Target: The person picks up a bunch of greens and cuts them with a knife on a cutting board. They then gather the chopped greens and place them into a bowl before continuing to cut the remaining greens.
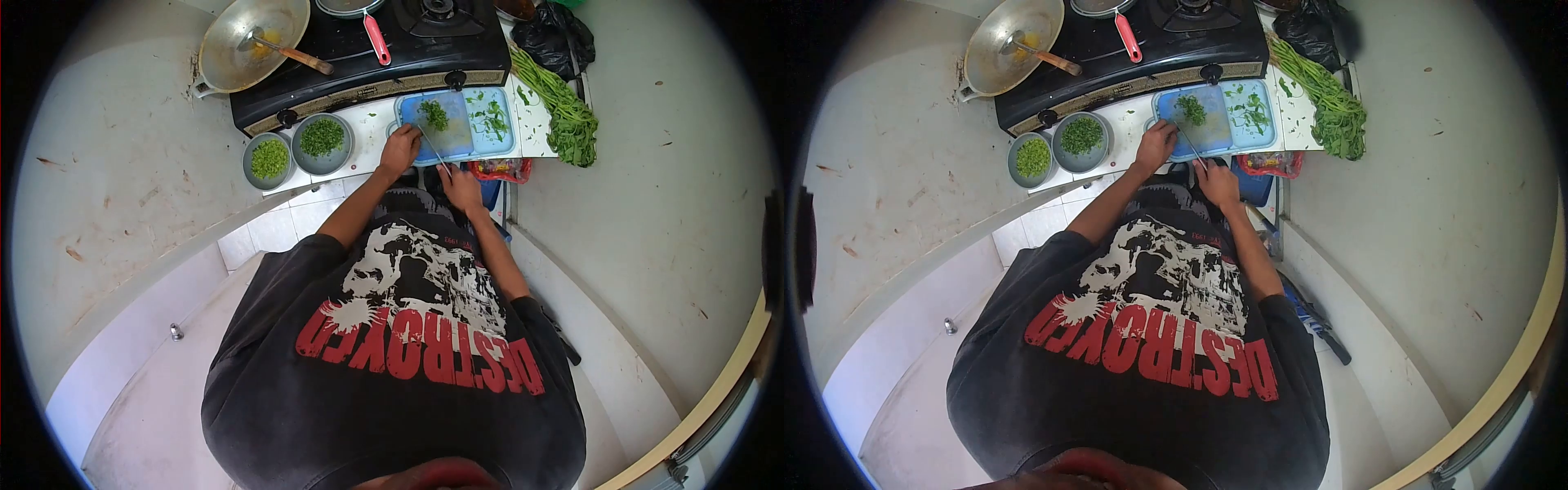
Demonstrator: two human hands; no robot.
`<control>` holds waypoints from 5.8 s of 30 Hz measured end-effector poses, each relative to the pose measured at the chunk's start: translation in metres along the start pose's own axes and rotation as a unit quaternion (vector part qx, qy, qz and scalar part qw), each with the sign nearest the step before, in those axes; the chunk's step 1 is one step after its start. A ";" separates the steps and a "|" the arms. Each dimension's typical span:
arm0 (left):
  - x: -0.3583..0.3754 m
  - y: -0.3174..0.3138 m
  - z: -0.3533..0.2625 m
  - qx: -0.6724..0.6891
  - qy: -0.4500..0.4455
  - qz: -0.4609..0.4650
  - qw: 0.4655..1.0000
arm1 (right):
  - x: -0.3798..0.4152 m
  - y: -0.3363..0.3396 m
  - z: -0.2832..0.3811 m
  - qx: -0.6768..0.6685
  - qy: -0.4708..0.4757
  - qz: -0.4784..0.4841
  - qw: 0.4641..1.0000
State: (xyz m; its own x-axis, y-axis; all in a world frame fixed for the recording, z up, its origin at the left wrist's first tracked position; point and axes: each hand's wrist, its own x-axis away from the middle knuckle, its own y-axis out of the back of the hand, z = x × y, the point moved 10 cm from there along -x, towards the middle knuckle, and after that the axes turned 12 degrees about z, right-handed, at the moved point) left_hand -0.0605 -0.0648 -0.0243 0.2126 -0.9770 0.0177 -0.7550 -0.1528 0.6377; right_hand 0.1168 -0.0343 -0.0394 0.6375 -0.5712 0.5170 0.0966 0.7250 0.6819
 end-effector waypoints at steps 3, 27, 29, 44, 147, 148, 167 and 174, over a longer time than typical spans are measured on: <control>-0.001 -0.001 0.001 -0.004 -0.003 -0.002 1.000 | -0.010 -0.001 0.006 0.006 -0.002 -0.001 1.000; -0.001 -0.002 0.003 -0.007 0.014 -0.008 1.000 | -0.018 -0.003 0.007 0.022 0.007 -0.015 1.000; 0.000 0.000 0.001 -0.006 0.016 -0.011 1.000 | -0.015 -0.004 0.000 0.023 0.000 -0.011 1.000; -0.001 0.003 0.007 0.039 0.055 -0.020 0.998 | -0.020 -0.006 0.005 -0.009 -0.002 -0.004 1.000; 0.004 0.004 0.010 0.004 0.052 -0.032 0.998 | -0.011 -0.007 -0.004 -0.029 -0.043 -0.009 0.999; 0.004 0.003 0.011 0.004 0.051 -0.032 0.998 | -0.012 -0.008 0.001 -0.030 -0.040 -0.001 0.999; 0.009 0.002 0.020 0.046 0.055 -0.056 0.996 | -0.022 -0.018 0.003 0.023 -0.017 0.017 0.999; 0.006 -0.002 0.035 0.078 0.102 -0.074 0.989 | -0.007 -0.010 -0.005 0.022 -0.028 -0.003 0.999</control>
State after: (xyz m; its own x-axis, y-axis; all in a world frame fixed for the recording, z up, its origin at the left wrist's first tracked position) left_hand -0.0794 -0.0759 -0.0519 0.4373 -0.8939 0.0984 -0.7888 -0.3287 0.5194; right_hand 0.1152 -0.0355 -0.0524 0.5926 -0.5978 0.5399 0.0659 0.7040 0.7071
